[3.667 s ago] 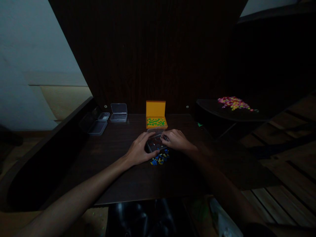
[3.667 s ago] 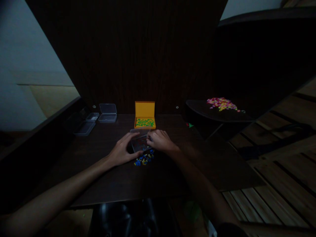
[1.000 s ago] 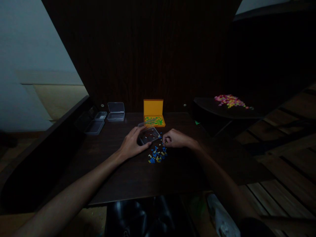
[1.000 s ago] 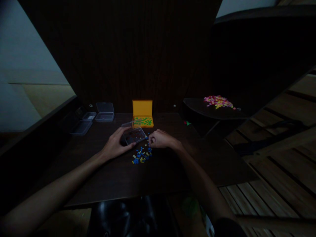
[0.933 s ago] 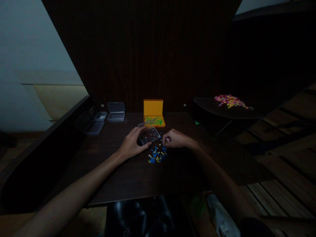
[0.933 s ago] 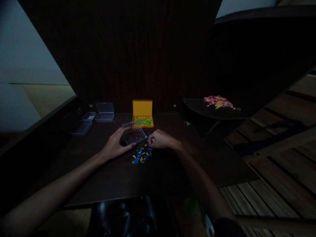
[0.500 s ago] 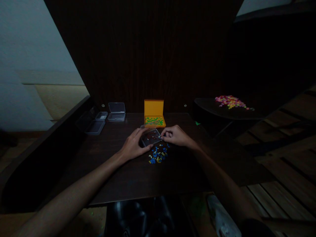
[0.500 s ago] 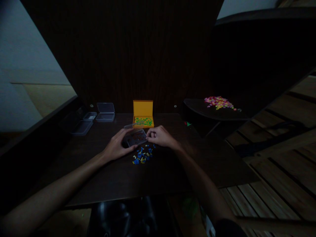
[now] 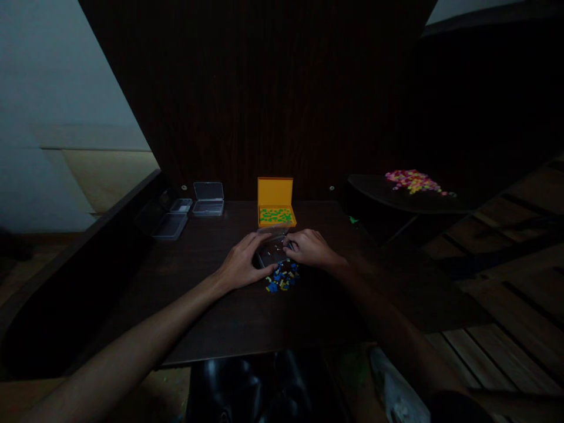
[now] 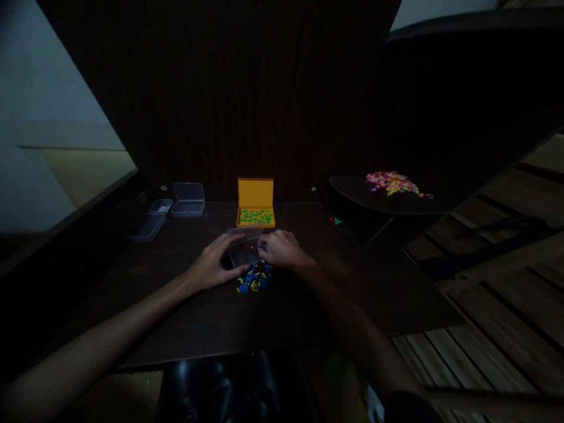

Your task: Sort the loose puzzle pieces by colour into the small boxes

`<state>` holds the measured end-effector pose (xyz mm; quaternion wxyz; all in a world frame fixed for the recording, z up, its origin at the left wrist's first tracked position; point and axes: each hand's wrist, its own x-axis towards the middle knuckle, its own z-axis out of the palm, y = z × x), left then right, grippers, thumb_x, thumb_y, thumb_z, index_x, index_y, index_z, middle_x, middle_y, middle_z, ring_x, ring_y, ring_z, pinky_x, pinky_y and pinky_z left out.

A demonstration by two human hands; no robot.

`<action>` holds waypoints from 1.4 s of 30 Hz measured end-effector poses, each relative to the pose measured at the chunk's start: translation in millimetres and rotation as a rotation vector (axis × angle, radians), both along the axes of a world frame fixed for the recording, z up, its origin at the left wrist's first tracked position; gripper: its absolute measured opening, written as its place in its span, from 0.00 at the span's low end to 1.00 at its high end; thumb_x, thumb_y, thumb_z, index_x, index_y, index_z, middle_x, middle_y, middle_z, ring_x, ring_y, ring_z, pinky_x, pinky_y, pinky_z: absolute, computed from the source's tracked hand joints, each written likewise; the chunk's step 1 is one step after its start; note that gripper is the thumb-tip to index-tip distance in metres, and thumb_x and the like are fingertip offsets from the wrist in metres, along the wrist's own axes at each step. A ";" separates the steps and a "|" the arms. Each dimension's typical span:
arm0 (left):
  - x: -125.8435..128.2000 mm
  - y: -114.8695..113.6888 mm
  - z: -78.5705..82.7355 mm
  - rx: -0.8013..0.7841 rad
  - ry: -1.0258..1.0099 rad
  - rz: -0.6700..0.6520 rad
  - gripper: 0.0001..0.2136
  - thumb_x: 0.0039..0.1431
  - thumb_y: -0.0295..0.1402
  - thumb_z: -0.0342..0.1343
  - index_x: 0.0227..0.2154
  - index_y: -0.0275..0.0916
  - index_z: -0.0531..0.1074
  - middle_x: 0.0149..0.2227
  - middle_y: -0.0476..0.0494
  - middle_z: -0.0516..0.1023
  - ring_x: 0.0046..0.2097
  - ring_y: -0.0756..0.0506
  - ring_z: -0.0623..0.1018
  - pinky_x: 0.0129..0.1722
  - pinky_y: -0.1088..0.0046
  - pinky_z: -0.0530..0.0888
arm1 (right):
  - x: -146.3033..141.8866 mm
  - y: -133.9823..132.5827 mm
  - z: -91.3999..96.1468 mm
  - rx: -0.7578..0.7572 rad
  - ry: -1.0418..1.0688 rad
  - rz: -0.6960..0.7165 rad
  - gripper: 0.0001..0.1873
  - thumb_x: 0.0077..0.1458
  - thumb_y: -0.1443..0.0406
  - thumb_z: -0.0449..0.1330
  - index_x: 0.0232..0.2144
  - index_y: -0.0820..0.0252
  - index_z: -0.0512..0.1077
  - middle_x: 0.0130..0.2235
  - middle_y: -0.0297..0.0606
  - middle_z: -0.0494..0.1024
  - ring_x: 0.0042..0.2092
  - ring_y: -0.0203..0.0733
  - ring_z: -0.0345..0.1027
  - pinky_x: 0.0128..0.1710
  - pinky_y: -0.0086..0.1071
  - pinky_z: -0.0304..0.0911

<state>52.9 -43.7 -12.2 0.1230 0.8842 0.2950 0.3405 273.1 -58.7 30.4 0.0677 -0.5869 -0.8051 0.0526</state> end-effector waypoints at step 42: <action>-3.8 4.0 3.5 -0.036 0.010 0.043 0.29 0.54 0.43 0.62 0.56 0.41 0.62 0.53 0.38 0.72 0.55 0.38 0.73 0.55 0.57 0.72 | 12.3 5.3 -5.2 0.011 0.110 0.163 0.19 0.54 0.68 0.54 0.45 0.52 0.80 0.41 0.37 0.83 0.38 0.40 0.76 0.37 0.28 0.63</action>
